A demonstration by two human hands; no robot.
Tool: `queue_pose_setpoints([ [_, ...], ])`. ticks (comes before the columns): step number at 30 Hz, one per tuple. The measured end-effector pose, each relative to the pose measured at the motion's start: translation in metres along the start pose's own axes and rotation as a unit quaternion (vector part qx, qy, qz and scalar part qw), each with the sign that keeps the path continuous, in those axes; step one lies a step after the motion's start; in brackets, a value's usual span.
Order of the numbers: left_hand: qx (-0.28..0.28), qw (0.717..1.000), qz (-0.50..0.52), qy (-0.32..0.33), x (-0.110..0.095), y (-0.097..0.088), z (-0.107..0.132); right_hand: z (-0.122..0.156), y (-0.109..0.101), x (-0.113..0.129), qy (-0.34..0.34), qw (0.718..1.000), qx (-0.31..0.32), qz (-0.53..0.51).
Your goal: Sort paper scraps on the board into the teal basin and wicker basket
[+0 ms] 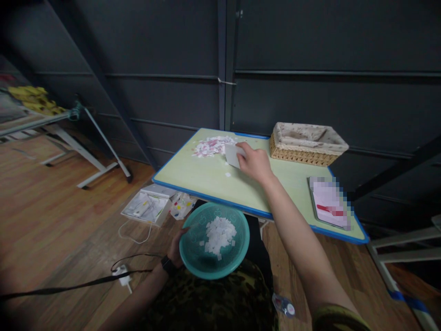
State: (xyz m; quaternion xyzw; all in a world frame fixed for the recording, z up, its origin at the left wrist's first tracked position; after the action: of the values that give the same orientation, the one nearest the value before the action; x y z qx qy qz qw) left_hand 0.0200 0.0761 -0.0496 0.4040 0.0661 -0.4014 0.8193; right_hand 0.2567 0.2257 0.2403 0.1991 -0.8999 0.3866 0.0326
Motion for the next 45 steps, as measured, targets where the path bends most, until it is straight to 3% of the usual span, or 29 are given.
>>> queue_pose_setpoints([
  [14, 0.007, 1.000, 0.016, 0.003, -0.001, 0.005, 0.004, 0.011, -0.009, -0.004, 0.005, 1.000, -0.010, 0.009],
  [24, 0.000, 0.999, -0.036, 0.041, -0.020, 0.021, 0.010, 0.058, -0.040, 0.004, -0.009, 1.000, -0.002, -0.014],
  [30, -0.011, 0.996, -0.036, 0.082, -0.041, 0.031, 0.022, 0.088, -0.044, 0.017, -0.055, 0.998, -0.002, -0.004],
  [35, -0.015, 0.997, -0.047, 0.065, -0.046, 0.039, 0.035, 0.103, -0.046, 0.031, -0.122, 0.992, 0.001, 0.011],
  [39, -0.024, 0.997, -0.054, 0.057, -0.049, 0.042, 0.041, 0.105, -0.049, 0.035, -0.134, 0.990, 0.016, -0.034],
  [42, -0.026, 0.997, -0.058, 0.053, -0.050, 0.044, 0.044, 0.105, -0.056, 0.033, -0.133, 0.989, -0.005, -0.068],
  [45, -0.026, 0.997, -0.057, 0.052, -0.050, 0.045, 0.044, 0.105, -0.068, 0.029, -0.128, 0.987, -0.064, -0.076],
])
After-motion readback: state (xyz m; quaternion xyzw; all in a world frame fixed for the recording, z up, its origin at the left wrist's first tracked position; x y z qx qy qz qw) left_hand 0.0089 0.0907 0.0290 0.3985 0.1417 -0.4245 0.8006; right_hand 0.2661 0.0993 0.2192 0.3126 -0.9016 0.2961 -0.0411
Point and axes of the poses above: each hand's wrist, its own z-axis away from the middle knuckle, its own y-axis out of the palm, x = y × z, the point moved 9 cm from there along -z, towards the middle knuckle, and after that the axes turned 8 degrees about -x, right-handed, at the moved point
